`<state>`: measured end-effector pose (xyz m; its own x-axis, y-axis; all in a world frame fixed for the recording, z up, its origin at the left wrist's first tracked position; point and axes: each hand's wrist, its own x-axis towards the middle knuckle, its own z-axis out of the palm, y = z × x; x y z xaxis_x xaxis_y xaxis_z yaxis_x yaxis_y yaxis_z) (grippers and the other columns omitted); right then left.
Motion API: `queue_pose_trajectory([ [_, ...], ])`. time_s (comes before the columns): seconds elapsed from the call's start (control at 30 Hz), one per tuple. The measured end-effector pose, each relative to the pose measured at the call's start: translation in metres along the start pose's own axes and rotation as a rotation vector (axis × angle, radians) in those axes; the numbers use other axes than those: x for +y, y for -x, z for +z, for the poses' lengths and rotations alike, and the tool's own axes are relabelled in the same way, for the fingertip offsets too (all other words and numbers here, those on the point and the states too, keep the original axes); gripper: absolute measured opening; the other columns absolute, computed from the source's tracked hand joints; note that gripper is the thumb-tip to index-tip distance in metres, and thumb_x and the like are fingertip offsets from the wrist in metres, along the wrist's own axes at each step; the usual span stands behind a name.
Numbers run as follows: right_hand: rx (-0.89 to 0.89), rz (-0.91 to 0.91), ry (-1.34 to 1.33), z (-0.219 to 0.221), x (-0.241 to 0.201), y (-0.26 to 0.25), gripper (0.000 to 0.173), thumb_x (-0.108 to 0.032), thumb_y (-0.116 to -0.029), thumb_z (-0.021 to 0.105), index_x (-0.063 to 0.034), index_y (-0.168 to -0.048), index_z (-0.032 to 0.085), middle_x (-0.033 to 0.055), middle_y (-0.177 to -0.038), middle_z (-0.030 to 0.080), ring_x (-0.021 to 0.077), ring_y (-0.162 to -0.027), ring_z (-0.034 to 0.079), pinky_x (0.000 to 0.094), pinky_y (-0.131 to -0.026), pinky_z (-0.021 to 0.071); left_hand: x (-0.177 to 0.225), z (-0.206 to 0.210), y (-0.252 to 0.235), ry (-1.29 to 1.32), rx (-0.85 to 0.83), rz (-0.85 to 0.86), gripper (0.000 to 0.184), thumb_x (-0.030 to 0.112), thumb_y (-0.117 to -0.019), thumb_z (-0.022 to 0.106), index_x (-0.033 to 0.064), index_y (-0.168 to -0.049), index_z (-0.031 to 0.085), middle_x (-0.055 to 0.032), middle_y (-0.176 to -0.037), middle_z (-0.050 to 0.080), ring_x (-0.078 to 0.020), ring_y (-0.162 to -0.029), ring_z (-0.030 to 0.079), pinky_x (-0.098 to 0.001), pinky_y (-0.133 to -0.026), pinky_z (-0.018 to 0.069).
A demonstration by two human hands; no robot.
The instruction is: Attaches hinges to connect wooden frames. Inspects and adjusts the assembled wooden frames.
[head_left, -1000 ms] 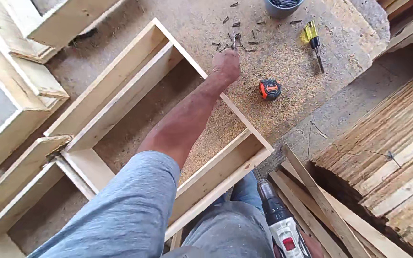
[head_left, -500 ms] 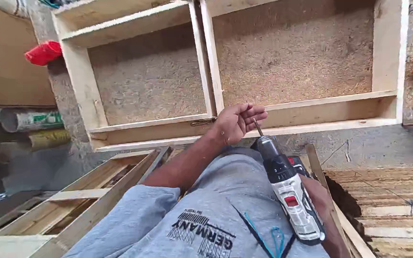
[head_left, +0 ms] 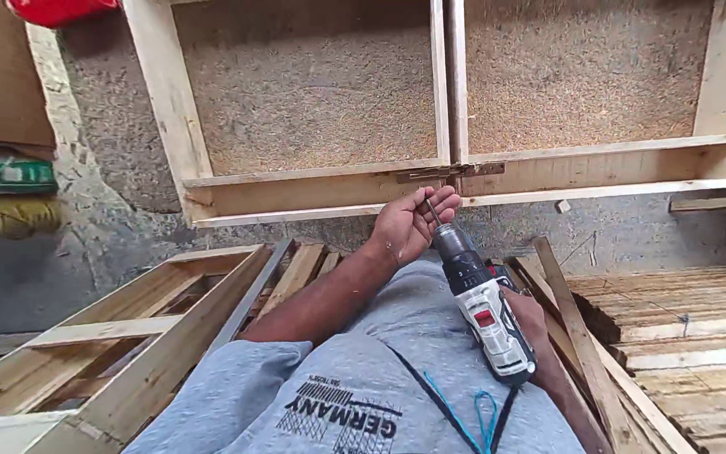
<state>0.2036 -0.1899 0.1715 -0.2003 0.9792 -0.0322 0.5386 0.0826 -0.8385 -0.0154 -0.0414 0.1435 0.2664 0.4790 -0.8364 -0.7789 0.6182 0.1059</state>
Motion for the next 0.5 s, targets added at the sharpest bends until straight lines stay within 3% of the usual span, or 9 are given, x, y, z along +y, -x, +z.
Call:
queue_pose_trajectory([
  [0.17,-0.040,-0.016,0.021,-0.002,0.010,0.004,0.036,-0.034,-0.1054,0.052,-0.0062,-0.115,0.072,0.0075,-0.095,0.077,0.0111,-0.087,0.073,0.0323,-0.079,0.0603,-0.010,-0.002,-0.001,-0.002,0.069,0.033,0.033,0.022,-0.1140,0.029,-0.0032,-0.120,0.051,-0.0224,-0.107,0.073,-0.0275,-0.093,0.076,-0.0350,-0.083,0.0629],
  [0.3,-0.141,-0.034,0.165,-0.009,0.024,-0.004,0.032,-0.027,-0.1039,0.051,-0.0073,-0.118,0.073,0.0101,-0.094,0.077,0.0229,-0.083,0.076,0.0466,-0.070,0.0619,-0.018,-0.003,-0.009,-0.084,0.105,0.094,0.034,0.019,-0.1140,0.029,-0.0061,-0.123,0.050,-0.0241,-0.107,0.072,-0.0279,-0.093,0.076,-0.0352,-0.082,0.0631],
  [0.43,-0.228,-0.122,0.343,-0.019,0.043,-0.018,0.032,-0.024,-0.1049,0.045,-0.0092,-0.117,0.071,0.0117,-0.081,0.071,0.0287,-0.069,0.071,0.0483,-0.056,0.0569,-0.026,-0.006,-0.027,-0.161,0.150,0.117,0.032,0.017,-0.1137,0.030,-0.0077,-0.125,0.048,-0.0256,-0.107,0.072,-0.0297,-0.092,0.076,-0.0370,-0.081,0.0638],
  [0.5,-0.267,-0.121,0.381,-0.017,0.046,-0.021,0.033,-0.025,-0.1038,0.046,-0.0082,-0.118,0.071,0.0132,-0.082,0.071,0.0310,-0.069,0.071,0.0498,-0.055,0.0562,-0.030,-0.013,-0.035,-0.162,0.189,0.117,0.032,0.017,-0.1138,0.031,-0.0075,-0.125,0.048,-0.0258,-0.106,0.072,-0.0301,-0.091,0.076,-0.0370,-0.080,0.0638],
])
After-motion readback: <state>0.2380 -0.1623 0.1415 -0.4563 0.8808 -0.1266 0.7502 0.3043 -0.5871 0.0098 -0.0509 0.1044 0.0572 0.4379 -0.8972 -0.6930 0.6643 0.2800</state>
